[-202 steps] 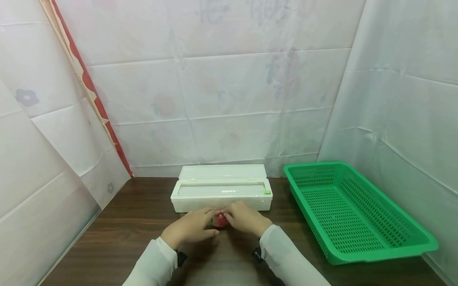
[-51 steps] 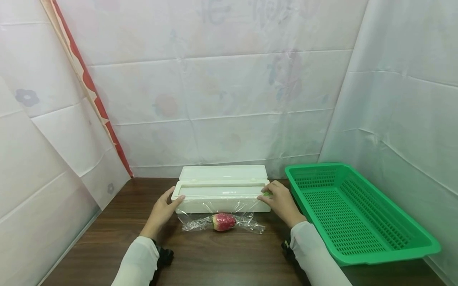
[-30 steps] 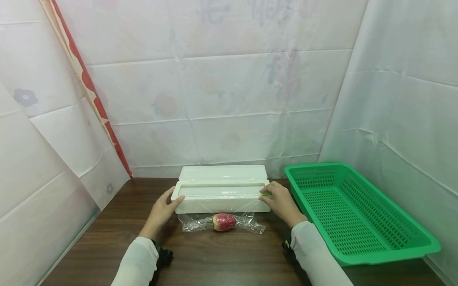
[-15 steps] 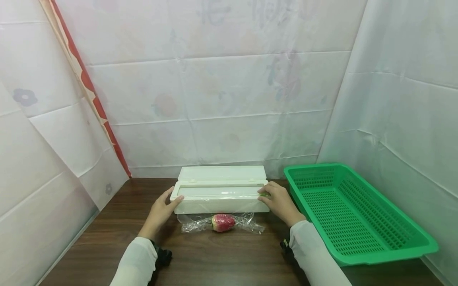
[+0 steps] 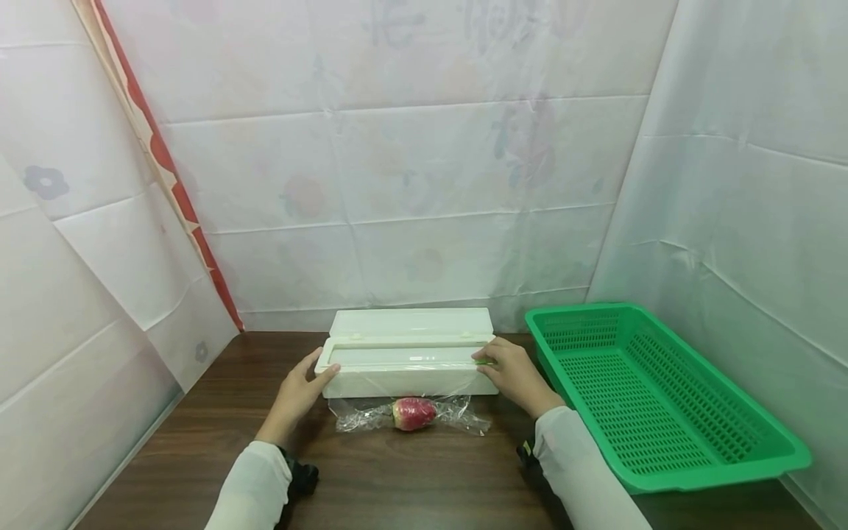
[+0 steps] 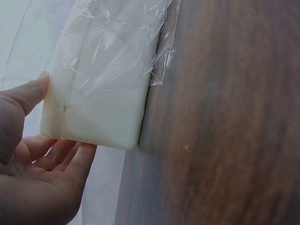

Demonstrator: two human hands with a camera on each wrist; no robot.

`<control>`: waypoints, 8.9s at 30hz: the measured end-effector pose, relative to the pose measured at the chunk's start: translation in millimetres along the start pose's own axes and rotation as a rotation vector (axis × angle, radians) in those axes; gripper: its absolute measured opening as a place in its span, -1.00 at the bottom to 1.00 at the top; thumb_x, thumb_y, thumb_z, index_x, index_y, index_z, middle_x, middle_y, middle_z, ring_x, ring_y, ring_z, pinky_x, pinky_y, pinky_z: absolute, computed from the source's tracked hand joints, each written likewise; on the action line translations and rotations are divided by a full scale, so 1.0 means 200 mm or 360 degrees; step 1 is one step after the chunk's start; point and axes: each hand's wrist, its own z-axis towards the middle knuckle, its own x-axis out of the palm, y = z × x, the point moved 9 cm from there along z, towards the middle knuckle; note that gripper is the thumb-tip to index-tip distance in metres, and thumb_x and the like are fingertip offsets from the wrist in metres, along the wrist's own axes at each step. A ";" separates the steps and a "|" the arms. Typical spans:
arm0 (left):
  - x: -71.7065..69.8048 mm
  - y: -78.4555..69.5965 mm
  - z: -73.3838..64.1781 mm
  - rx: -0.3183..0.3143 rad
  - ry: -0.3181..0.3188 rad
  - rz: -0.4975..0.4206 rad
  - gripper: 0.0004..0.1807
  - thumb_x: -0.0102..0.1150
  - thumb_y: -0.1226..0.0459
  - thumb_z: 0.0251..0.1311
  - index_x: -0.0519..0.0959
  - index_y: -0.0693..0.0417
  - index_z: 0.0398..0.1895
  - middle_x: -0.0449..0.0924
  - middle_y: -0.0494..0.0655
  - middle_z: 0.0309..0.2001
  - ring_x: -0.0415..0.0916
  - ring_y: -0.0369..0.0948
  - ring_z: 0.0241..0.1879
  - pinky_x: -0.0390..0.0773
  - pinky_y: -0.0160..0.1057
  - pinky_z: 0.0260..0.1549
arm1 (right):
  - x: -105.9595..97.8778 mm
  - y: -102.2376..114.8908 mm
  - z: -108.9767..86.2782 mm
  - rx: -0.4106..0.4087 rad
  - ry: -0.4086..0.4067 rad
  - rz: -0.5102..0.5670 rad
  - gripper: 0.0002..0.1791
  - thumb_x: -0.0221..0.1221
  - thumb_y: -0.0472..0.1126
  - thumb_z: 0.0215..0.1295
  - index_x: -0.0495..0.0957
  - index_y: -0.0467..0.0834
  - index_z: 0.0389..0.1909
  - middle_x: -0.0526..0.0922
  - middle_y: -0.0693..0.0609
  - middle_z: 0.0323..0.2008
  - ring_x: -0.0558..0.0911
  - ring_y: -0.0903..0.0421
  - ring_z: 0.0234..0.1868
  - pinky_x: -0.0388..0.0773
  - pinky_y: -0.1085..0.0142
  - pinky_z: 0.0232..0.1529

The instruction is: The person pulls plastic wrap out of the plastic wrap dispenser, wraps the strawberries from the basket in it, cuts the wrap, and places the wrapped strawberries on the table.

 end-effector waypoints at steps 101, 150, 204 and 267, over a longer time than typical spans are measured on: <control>0.01 0.00 -0.01 0.0036 -0.0031 -0.0073 -0.13 0.16 -0.11 0.14 0.12 0.14 0.40 0.28 0.28 0.22 0.33 0.07 0.09 0.41 0.16 0.05 | 0.03 0.10 0.02 0.0177 -0.0151 -0.0162 -0.78 0.37 -0.06 0.01 0.64 -0.06 -0.33 0.62 0.09 -0.43 0.50 0.20 -0.41 0.56 0.19 -0.41; 0.01 0.00 -0.01 0.0020 -0.0005 -0.0060 -0.14 0.13 -0.10 0.17 0.08 0.15 0.41 0.18 0.31 0.29 0.13 0.16 0.26 0.21 0.25 0.19 | 0.05 0.14 0.02 0.0071 -0.0133 -0.0199 -0.79 0.33 -0.12 0.08 0.68 0.11 -0.21 0.68 0.15 -0.16 0.51 0.23 -0.29 0.53 0.24 -0.49; 0.01 0.01 0.00 0.0005 -0.0012 -0.0056 -0.10 0.11 -0.17 0.13 0.08 0.09 0.42 0.15 0.29 0.32 0.13 0.15 0.25 0.24 0.25 0.18 | 0.01 0.22 0.09 0.0074 -0.0204 -0.0067 -0.74 0.12 -0.39 0.10 0.61 -0.18 -0.17 0.61 -0.01 -0.34 0.47 0.19 -0.38 0.56 0.19 -0.39; 0.00 -0.01 -0.02 0.0017 -0.0013 -0.0046 -0.14 0.11 -0.11 0.17 0.07 0.13 0.42 0.14 0.30 0.33 0.08 0.15 0.28 0.17 0.25 0.22 | 0.14 0.26 0.10 0.0029 -0.0086 -0.0402 -0.79 0.33 -0.03 0.07 0.68 0.25 -0.23 0.69 0.27 -0.20 0.55 0.14 -0.14 0.60 0.13 -0.38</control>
